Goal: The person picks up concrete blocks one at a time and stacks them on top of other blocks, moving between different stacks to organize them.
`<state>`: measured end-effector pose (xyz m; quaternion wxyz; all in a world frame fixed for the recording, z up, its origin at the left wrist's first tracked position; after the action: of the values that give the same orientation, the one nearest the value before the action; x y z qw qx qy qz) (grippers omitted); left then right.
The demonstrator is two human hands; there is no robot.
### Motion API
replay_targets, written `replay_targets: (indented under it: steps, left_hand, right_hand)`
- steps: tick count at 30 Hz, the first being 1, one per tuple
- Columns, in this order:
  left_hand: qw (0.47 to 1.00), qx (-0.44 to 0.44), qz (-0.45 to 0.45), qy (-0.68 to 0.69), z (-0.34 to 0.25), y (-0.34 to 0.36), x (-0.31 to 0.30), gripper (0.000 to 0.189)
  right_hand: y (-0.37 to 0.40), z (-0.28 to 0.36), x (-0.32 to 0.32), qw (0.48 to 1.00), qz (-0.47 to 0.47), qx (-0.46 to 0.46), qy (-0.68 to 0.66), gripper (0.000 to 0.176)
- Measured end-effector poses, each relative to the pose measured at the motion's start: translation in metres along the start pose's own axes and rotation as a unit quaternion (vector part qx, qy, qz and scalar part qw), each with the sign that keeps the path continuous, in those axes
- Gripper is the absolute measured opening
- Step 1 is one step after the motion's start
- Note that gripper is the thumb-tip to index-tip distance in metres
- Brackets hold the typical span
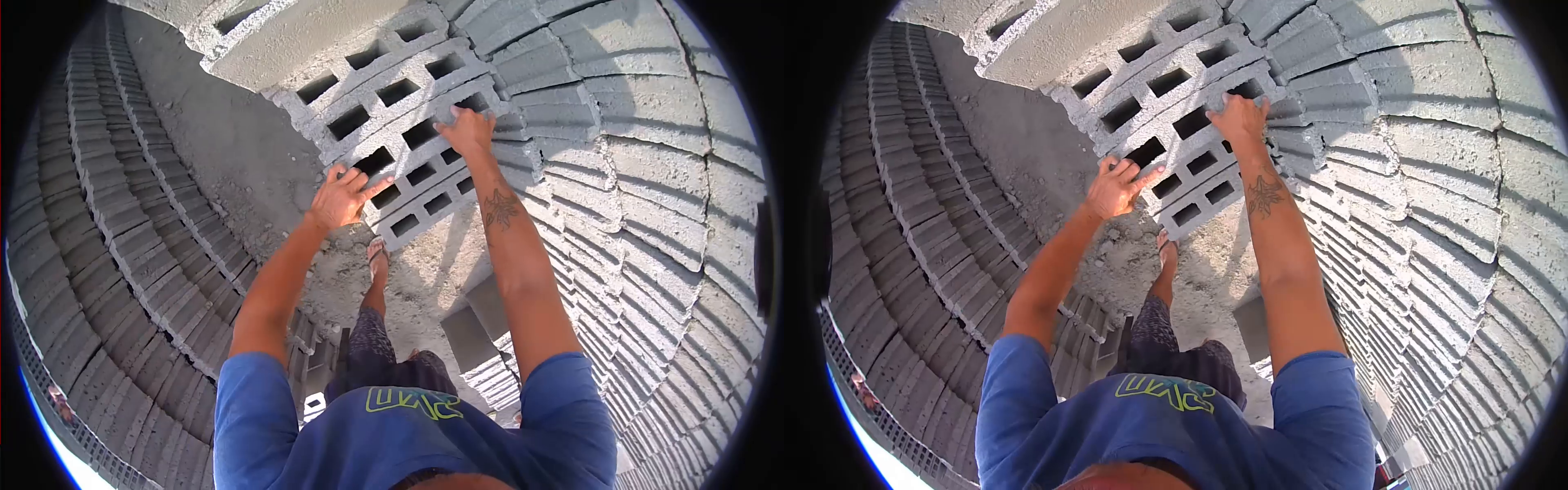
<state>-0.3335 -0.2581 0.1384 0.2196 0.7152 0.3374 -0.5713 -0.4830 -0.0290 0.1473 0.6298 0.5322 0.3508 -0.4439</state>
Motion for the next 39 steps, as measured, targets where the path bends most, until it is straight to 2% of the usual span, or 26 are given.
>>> replay_targets:
  steps: [1,2,4,5,6,9,12,14,15,16,17,18,21,22,25,27,28,30,32,33,34,35,36,37,38,39]
  left_hand:
    - [1.000,-0.004,0.016,-0.016,-0.002,0.004,0.005,0.109]
    - [1.000,0.004,0.002,-0.025,-0.001,0.005,0.007,0.105]
    - [0.999,0.002,-0.015,-0.043,-0.003,0.004,0.008,0.098]
    - [0.999,-0.008,-0.008,-0.052,-0.005,0.005,0.007,0.093]
    - [0.998,-0.014,-0.001,-0.060,-0.007,0.004,0.005,0.088]
    - [0.991,-0.073,-0.031,-0.104,-0.027,0.002,0.005,0.076]
    - [0.975,-0.121,-0.178,-0.047,-0.096,0.010,0.010,0.061]
    - [0.974,-0.169,-0.136,0.061,-0.175,0.015,0.045,0.049]
    - [0.983,-0.112,-0.108,0.102,-0.223,0.018,0.075,0.045]
    - [0.966,-0.109,-0.007,0.234,-0.269,0.020,0.116,0.042]
    - [0.923,-0.111,0.098,0.354,-0.321,0.022,0.155,0.040]
    - [0.900,-0.111,0.187,0.377,-0.380,0.020,0.187,0.033]
    - [0.891,0.074,0.213,0.393,-0.544,-0.025,0.257,0.031]
    - [0.889,0.121,0.184,0.402,-0.590,-0.050,0.277,0.034]
    - [0.922,0.151,0.210,0.289,-0.691,-0.125,0.368,0.054]
    - [0.922,0.138,0.337,0.133,-0.729,-0.155,0.420,0.068]
    - [0.897,0.119,0.423,0.037,-0.741,-0.160,0.434,0.075]
    - [0.906,0.130,0.403,-0.003,-0.748,-0.167,0.455,0.080]
    - [0.889,0.139,0.435,-0.044,-0.739,-0.156,0.456,0.080]
    - [0.908,0.146,0.391,-0.037,-0.726,-0.150,0.450,0.080]
    - [0.939,0.136,0.315,-0.009,-0.707,-0.138,0.437,0.078]
    - [0.939,0.081,0.331,-0.046,-0.684,-0.132,0.434,0.074]
    - [0.941,0.047,0.334,0.020,-0.642,-0.120,0.456,0.070]
    - [0.939,0.013,0.332,0.090,-0.583,-0.105,0.504,0.067]
    - [0.934,-0.044,0.324,0.146,-0.575,-0.083,0.468,0.064]
    - [0.924,-0.100,0.308,0.202,-0.568,-0.060,0.429,0.063]
  right_hand:
    - [0.003,-0.003,0.003,0.998,-0.046,-0.037,-0.017,0.049]
    - [0.007,-0.017,0.009,0.998,-0.052,-0.028,-0.019,0.049]
    - [0.036,-0.033,-0.004,0.937,-0.277,-0.185,-0.106,0.043]
    - [0.066,-0.043,-0.018,0.923,-0.306,-0.177,-0.152,0.035]
    - [0.100,-0.055,-0.018,0.924,-0.314,-0.159,-0.150,0.035]
    - [0.236,-0.123,0.021,0.911,-0.210,-0.019,-0.354,0.031]
    - [0.406,-0.204,0.152,0.903,-0.110,0.152,-0.386,0.036]
    - [0.542,-0.257,0.266,0.789,0.027,0.412,-0.455,0.053]
    - [0.615,-0.278,0.329,0.658,-0.032,0.548,-0.516,0.062]
    - [0.677,-0.285,0.378,0.506,-0.084,0.652,-0.559,0.070]
    - [0.722,-0.283,0.389,0.424,-0.126,0.694,-0.568,0.072]
    - [0.759,-0.277,0.398,0.342,-0.164,0.728,-0.571,0.075]
    - [0.798,-0.275,0.455,0.321,-0.133,0.687,-0.638,0.073]
    - [0.798,-0.276,0.462,0.371,-0.127,0.638,-0.662,0.071]
    - [0.793,-0.257,0.450,0.498,-0.188,0.488,-0.692,0.065]
    - [0.809,-0.241,0.437,0.487,-0.163,0.475,-0.714,0.059]
    - [0.821,-0.226,0.447,0.469,-0.180,0.474,-0.723,0.060]
    - [0.842,-0.220,0.460,0.450,-0.198,0.468,-0.734,0.061]
    - [0.878,-0.205,0.462,0.358,-0.215,0.504,-0.756,0.058]
    - [0.897,-0.197,0.465,0.359,-0.207,0.499,-0.761,0.058]
    - [0.911,-0.198,0.474,0.321,-0.240,0.518,-0.756,0.057]
    - [0.925,-0.200,0.481,0.279,-0.271,0.539,-0.747,0.055]
    - [0.934,-0.201,0.479,0.278,-0.272,0.538,-0.748,0.055]
    - [0.943,-0.206,0.478,0.225,-0.284,0.551,-0.752,0.054]
    - [0.943,-0.208,0.477,0.170,-0.292,0.560,-0.756,0.054]
    - [0.941,-0.212,0.476,0.200,-0.274,0.560,-0.756,0.053]
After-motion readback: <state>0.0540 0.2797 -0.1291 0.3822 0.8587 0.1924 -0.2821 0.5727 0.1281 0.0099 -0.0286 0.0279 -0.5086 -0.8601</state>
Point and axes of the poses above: each hand's wrist, its own y-axis away from the middle knuckle, its own x-axis out of the palm, z = x × y, the point moved 5 cm from there along -y, towards the middle knuckle, and after that the axes turned 1 degree about z, right-handed, at the moved point
